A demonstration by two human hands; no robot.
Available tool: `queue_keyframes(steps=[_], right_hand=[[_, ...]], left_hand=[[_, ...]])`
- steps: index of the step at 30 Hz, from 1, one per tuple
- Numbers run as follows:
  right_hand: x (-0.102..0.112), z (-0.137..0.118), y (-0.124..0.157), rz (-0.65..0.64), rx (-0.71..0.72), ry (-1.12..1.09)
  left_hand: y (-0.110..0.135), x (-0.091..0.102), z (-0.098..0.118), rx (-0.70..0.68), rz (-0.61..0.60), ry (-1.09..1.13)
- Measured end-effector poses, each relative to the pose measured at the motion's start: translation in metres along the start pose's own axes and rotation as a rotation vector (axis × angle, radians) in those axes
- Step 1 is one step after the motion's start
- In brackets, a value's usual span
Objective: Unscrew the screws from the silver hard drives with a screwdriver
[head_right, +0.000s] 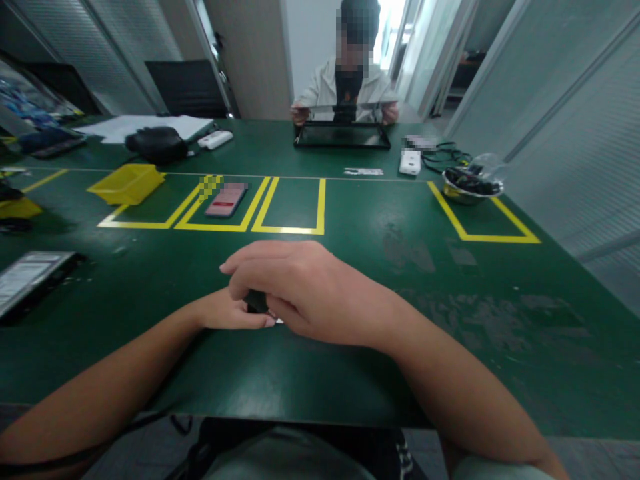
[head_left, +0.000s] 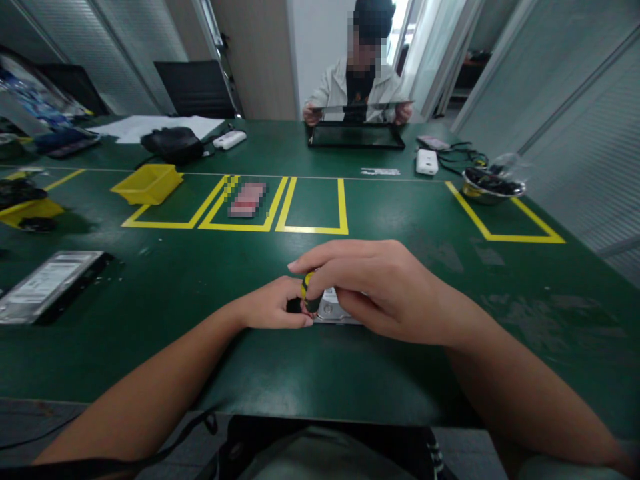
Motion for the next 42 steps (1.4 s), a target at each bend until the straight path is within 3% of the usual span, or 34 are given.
queue_keyframes(steps=[10,21,35,42], right_hand=[[-0.0007,0.0024,-0.0003,-0.014,-0.030,0.007],[0.0026,-0.0031,-0.0018,-0.022,-0.005,0.127],[0.0001,0.0032,-0.0015,-0.051,-0.126,0.166],[0.0003,-0.0029,-0.0016,-0.041,-0.041,0.134]], left_hand=[[0.0004,-0.0005,-0.0036,0.007,-0.018,-0.017],[0.0000,0.0019,-0.0023,0.041,0.049,-0.015],[0.0008,-0.0025,-0.0044,-0.027,0.028,-0.059],[-0.0004,0.0006,-0.0003,0.011,0.026,-0.012]])
Point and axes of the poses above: each hand's wrist, its own y-axis away from the middle knuckle, its own x-axis out of the back of the hand, z = x × y, the point moved 7 cm from there along -y, towards the middle knuckle, and after that the axes turned 5 degrees about -z, right-handed, at the moved point
